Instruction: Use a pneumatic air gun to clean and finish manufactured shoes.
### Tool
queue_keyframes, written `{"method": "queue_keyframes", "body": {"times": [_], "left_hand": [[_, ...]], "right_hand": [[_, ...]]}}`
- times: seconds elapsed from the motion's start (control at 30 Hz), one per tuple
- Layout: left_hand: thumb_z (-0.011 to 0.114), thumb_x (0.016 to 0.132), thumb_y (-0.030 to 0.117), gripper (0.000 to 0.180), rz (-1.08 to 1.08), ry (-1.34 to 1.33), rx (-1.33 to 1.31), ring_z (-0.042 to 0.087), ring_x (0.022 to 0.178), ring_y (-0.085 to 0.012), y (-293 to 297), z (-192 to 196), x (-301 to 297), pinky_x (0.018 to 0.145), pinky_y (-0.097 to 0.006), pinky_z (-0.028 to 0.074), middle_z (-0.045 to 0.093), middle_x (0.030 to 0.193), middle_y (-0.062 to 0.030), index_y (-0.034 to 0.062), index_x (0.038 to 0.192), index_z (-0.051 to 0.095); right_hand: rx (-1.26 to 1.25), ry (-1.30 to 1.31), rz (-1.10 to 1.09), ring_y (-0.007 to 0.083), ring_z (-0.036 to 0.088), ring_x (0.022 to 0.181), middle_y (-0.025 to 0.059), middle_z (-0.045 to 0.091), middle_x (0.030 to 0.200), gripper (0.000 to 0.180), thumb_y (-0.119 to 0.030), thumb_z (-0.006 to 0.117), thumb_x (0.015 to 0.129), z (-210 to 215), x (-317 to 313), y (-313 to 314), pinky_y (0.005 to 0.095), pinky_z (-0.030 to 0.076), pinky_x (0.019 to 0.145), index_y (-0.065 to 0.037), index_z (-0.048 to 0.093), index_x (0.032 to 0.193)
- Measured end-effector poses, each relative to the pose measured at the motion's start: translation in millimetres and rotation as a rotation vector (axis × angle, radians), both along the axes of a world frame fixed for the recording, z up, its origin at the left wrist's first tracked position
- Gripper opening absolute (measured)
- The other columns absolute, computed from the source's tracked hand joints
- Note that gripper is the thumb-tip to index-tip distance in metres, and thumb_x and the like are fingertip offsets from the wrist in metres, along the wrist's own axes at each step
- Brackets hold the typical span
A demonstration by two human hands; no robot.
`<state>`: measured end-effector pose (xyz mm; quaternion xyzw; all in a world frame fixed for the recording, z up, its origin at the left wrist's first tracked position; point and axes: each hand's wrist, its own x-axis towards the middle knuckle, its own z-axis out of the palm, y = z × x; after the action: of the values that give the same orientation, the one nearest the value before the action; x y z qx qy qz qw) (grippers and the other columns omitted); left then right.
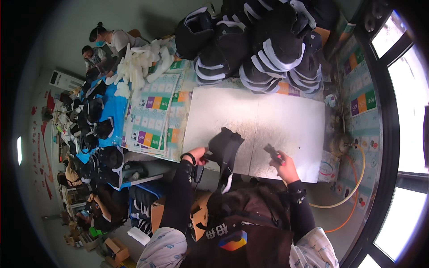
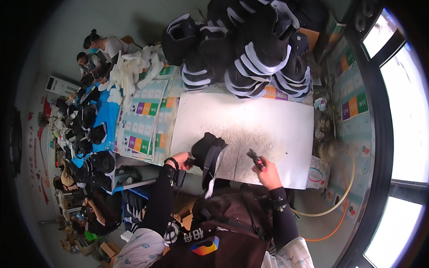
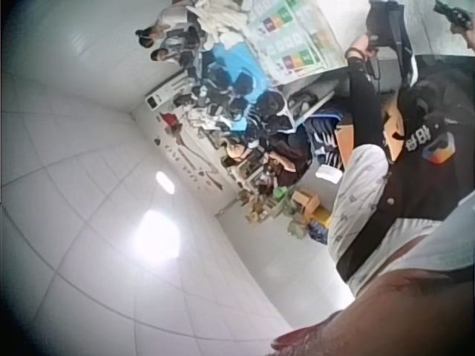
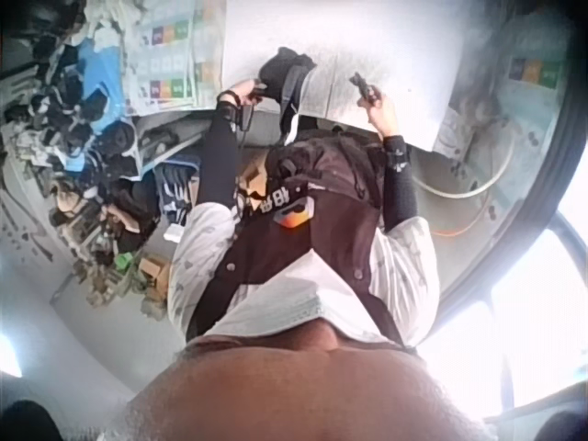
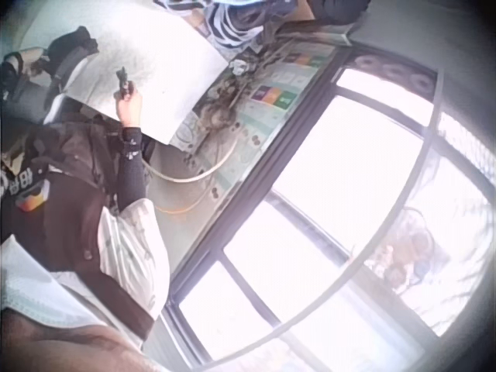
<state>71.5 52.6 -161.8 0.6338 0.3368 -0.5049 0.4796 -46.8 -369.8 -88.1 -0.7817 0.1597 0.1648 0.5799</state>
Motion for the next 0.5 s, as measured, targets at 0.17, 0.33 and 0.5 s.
{"method": "queue_keyframes", "body": {"times": [0.17, 0.33, 0.5], "left_hand": [[0.063, 0.099, 0.032, 0.027, -0.33, -0.239, 0.045, 0.052, 0.054, -0.0129, 15.2, 39.7, -5.4, 0.045, -0.026, 0.039, 0.06, 0.071, -0.0044, 0.0053, 0.096, 0.065], [0.067, 0.094, 0.023, 0.018, -1.061, -1.093, 1.108, 0.072, 0.076, -0.0363, -13.7, 210.6, -13.7, 0.067, -0.05, 0.055, 0.073, 0.078, -0.0149, 0.009, 0.104, 0.071], [0.065, 0.091, 0.019, 0.01, -1.322, -1.501, 0.931, 0.071, 0.071, -0.0325, -98.4, 189.5, 19.5, 0.063, -0.046, 0.054, 0.068, 0.069, -0.0116, 0.01, 0.095, 0.063]], "right_hand": [[-0.063, 0.017, -0.133, 0.0308, 0.07, 0.065, 0.0173, 0.069, 0.076, 0.029, -0.011, 0.071, 0.085, -12.8, -12.4, -49.6, 0.0428, 0.054, 0.062, -0.002, 0.066, 0.112], [-0.389, -0.078, -0.051, 0.0494, 0.067, 0.088, 0.0289, 0.068, 0.088, 0.027, -0.011, 0.061, 0.086, -21.5, -25.8, -69.7, 0.0522, 0.053, 0.078, -0.003, 0.066, 0.111], [-0.385, -0.036, -0.008, 0.0463, 0.067, 0.084, 0.0261, 0.067, 0.086, 0.03, -0.013, 0.068, 0.085, -31.8, -29.5, -72.8, 0.0449, 0.052, 0.075, -0.001, 0.064, 0.112]]}}
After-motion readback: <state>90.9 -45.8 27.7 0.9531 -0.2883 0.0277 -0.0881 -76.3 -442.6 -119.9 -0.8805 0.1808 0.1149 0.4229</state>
